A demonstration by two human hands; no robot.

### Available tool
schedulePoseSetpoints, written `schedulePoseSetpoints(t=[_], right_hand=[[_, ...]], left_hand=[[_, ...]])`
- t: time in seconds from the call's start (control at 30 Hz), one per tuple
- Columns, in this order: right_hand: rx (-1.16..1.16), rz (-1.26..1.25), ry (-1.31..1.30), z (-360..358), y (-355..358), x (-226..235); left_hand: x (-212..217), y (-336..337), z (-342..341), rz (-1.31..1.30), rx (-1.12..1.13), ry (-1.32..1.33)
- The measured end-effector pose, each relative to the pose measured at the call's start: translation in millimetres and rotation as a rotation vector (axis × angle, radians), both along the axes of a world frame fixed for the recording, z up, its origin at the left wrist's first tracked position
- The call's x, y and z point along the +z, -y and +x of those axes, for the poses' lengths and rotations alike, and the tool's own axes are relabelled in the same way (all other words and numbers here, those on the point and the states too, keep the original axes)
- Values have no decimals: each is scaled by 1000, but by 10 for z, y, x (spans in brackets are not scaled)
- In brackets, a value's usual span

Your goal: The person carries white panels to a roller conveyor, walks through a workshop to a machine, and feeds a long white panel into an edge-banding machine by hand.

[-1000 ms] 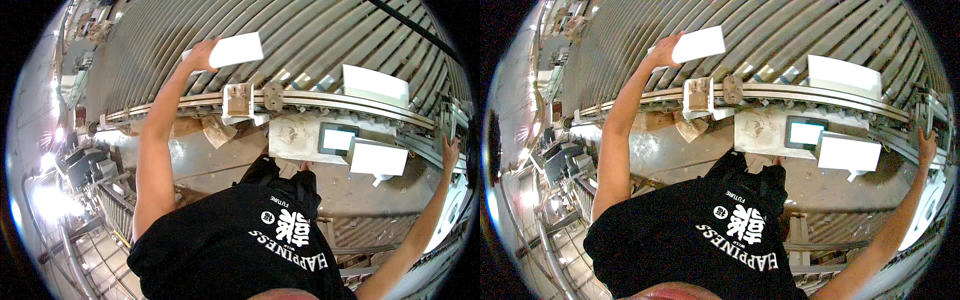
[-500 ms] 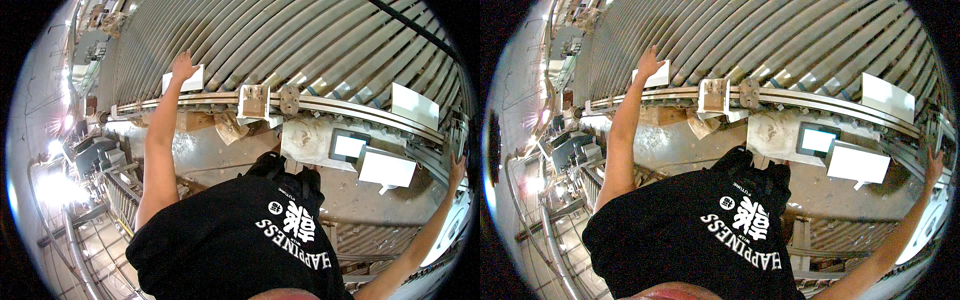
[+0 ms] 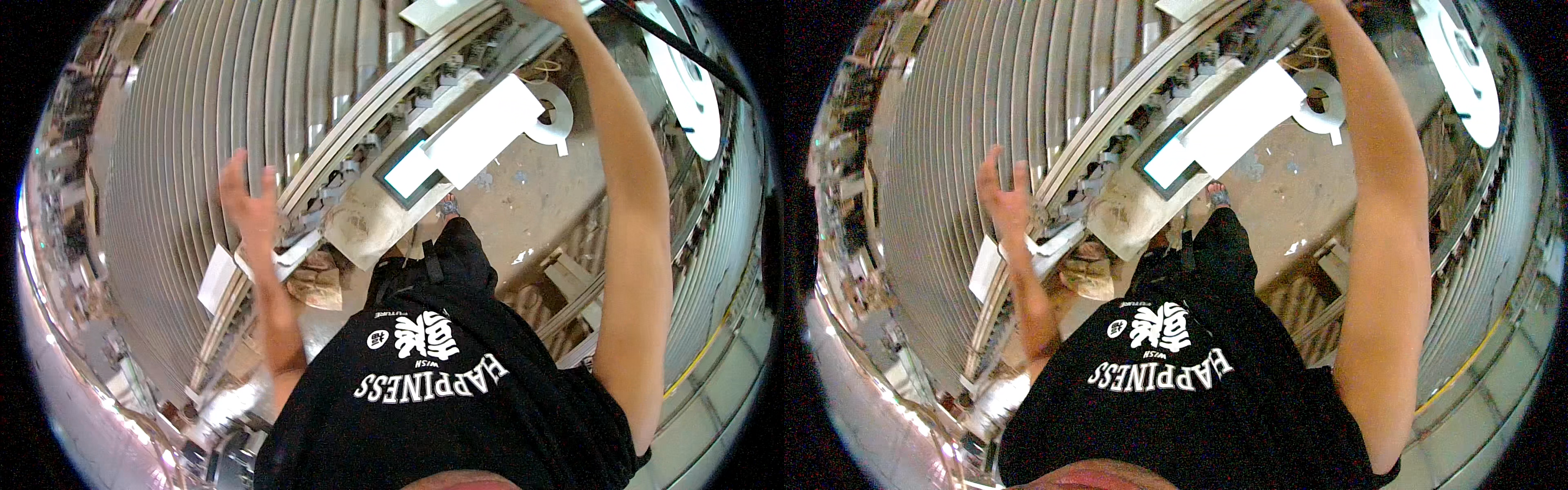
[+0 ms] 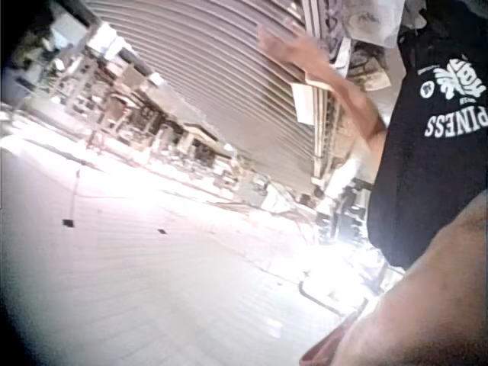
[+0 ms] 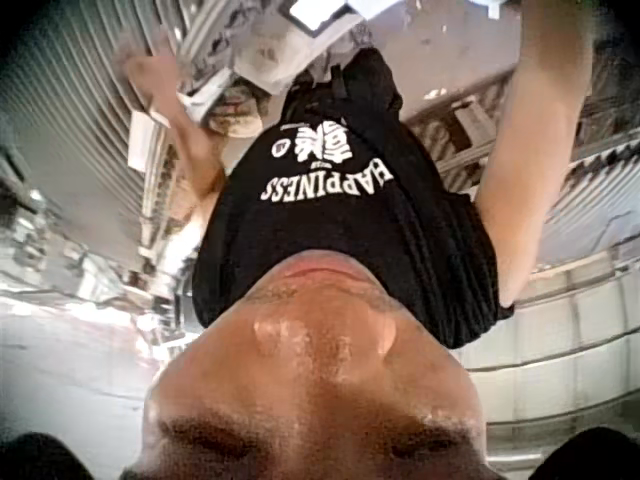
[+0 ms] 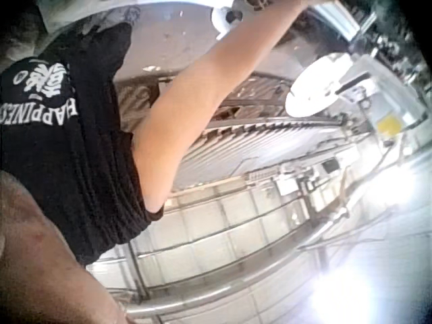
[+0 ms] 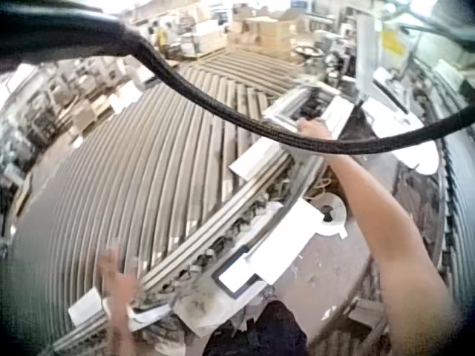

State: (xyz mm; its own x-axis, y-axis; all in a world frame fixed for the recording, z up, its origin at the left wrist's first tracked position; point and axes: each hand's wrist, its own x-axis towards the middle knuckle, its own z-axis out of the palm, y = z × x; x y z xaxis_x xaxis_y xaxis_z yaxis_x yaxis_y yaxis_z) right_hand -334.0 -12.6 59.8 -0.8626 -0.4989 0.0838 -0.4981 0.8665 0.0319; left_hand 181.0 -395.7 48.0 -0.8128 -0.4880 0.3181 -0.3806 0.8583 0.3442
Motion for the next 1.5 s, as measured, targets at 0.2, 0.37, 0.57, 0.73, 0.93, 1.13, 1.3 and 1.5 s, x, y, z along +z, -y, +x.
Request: schedulePoseSetpoints(t=[0.2, 0.37, 0.57, 0.73, 0.93, 1.13, 1.3, 1.5], right_hand=[[-105, -204, 514, 611, -62, 831], [-47, -265, 51, 496, -95, 375], [-15, -371, 82, 168, -179, 67], [65, -388, 111, 209, -195, 72], [-63, -293, 446, 329, -163, 378], [-6, -389, 163, 311, -143, 215], [-49, -169, 288, 393, -153, 488], [36, -319, 136, 469, -113, 471]], left_hand=[[-730, -2250, -1235, 456, -310, 85], [-1545, -3124, -1751, 323, -327, 320], [-1795, -3481, -1872, 232, -306, 487], [-1965, -3162, -2023, 366, -335, 376], [-1325, -3173, -2007, 38, -324, 398], [-1814, -3872, -1823, 65, -297, 523], [-1952, -3714, -1857, 124, -319, 537], [-1742, -3297, -1867, 213, -392, 463]])
